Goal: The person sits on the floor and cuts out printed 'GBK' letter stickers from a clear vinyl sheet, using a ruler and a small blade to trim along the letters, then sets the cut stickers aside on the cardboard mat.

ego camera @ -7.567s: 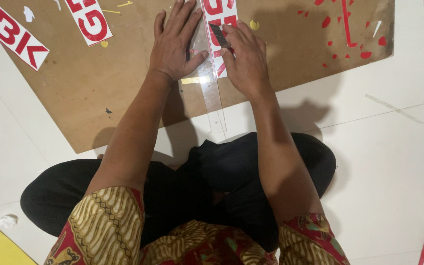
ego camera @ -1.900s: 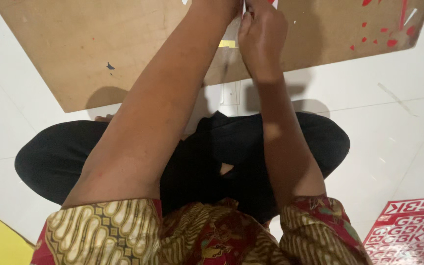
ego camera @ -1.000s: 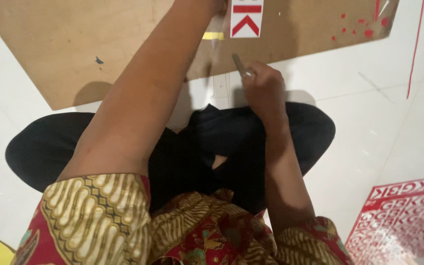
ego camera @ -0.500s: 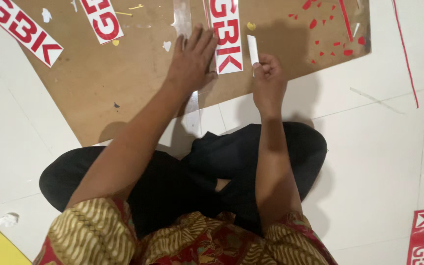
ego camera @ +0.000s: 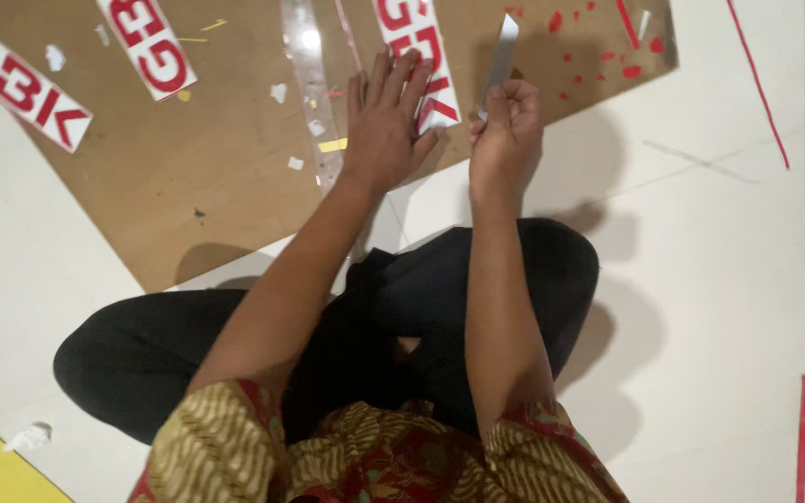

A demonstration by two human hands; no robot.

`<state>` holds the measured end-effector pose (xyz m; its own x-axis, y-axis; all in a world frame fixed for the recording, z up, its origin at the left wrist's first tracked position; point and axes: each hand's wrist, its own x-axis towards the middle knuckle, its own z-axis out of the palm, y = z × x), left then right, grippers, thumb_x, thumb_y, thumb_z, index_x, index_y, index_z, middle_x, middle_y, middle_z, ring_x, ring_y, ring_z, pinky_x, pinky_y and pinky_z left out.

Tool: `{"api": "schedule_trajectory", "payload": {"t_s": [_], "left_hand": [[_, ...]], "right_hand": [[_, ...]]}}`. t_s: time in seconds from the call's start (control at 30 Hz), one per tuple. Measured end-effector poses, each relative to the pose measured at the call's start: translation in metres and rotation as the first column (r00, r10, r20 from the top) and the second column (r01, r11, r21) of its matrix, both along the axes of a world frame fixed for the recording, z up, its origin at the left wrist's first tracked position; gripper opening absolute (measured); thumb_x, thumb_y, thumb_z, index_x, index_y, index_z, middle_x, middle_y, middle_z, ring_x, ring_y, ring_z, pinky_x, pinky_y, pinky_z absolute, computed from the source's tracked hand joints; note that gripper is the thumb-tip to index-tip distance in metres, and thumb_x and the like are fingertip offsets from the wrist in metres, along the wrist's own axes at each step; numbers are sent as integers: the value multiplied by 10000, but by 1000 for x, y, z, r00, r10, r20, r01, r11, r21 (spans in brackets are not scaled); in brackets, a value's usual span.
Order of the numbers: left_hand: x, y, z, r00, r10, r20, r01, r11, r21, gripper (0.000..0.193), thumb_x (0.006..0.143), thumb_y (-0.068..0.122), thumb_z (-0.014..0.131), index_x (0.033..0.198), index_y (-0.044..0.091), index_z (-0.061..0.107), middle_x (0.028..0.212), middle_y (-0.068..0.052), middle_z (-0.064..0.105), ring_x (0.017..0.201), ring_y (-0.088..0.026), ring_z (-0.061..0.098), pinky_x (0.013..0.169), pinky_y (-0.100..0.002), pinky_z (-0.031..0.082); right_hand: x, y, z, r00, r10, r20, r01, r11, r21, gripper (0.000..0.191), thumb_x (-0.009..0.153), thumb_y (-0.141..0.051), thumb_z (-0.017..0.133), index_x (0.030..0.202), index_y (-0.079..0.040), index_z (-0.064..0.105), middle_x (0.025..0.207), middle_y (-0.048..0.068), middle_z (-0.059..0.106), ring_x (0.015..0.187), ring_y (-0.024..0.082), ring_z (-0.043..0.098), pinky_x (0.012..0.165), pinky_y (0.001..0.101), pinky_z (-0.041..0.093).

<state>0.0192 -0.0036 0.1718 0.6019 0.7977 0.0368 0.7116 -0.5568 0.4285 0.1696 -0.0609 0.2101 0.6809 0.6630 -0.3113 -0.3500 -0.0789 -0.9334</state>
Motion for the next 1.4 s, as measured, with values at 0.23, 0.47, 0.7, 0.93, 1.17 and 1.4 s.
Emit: {"api": "schedule_trajectory", "payload": {"t_s": [0.23,0.47,0.7,0.93,1.17,1.4], "left_hand": [[0,-54,-3,960,-251,-126,249,968,-31,900,824,558,741,1493,23,464,1564,-211,422,1490,-359,314,1169,-657,220],[-25,-69,-2,954,-228,193,159,935,316,134,879,174,732,1009,143,726,976,-34,697,928,-227,665,925,-433,524],[-54,-77,102,544,686,484,-525,728,-442,233,974,158,678,1183,69,723,1089,-113,739,837,-226,683,755,-337,553],[-119,-109,152,564,479,673,-526,836,-154,314,948,94,732,1254,52,675,1305,-148,663,1188,-285,664,937,-360,553],[-139,-163,174,856,123,502,-246,951,187,331,860,50,804,1175,91,713,1305,-107,654,1323,-325,613,1067,-416,542],[-160,-187,223,607,283,743,-516,851,98,559,722,171,799,1176,-98,615,1233,-282,592,1148,-444,585,917,-452,509]], "right_hand": [[11,2,-21,985,-77,-156,107,975,193,82,1033,-89,634,1046,-55,560,799,49,591,597,103,530,516,231,409],[13,2,-21,997,-74,27,73,996,52,116,1020,-130,606,1118,-68,619,861,5,613,682,97,610,580,268,515],[15,8,-10,982,-11,-188,19,999,39,146,1049,-195,565,1117,-66,566,800,34,597,595,131,517,487,277,386],[-44,-2,60,398,840,-369,-715,536,449,293,951,-220,589,1201,-67,588,1262,114,679,1100,255,711,856,463,595],[-76,-68,101,292,890,-351,-708,448,547,215,1081,-151,609,1275,-73,556,1247,79,640,1173,209,649,1025,497,560],[-107,-93,97,491,838,-238,-743,546,387,240,1057,-176,576,1269,-63,582,1195,64,679,1085,170,661,946,361,543]]}}
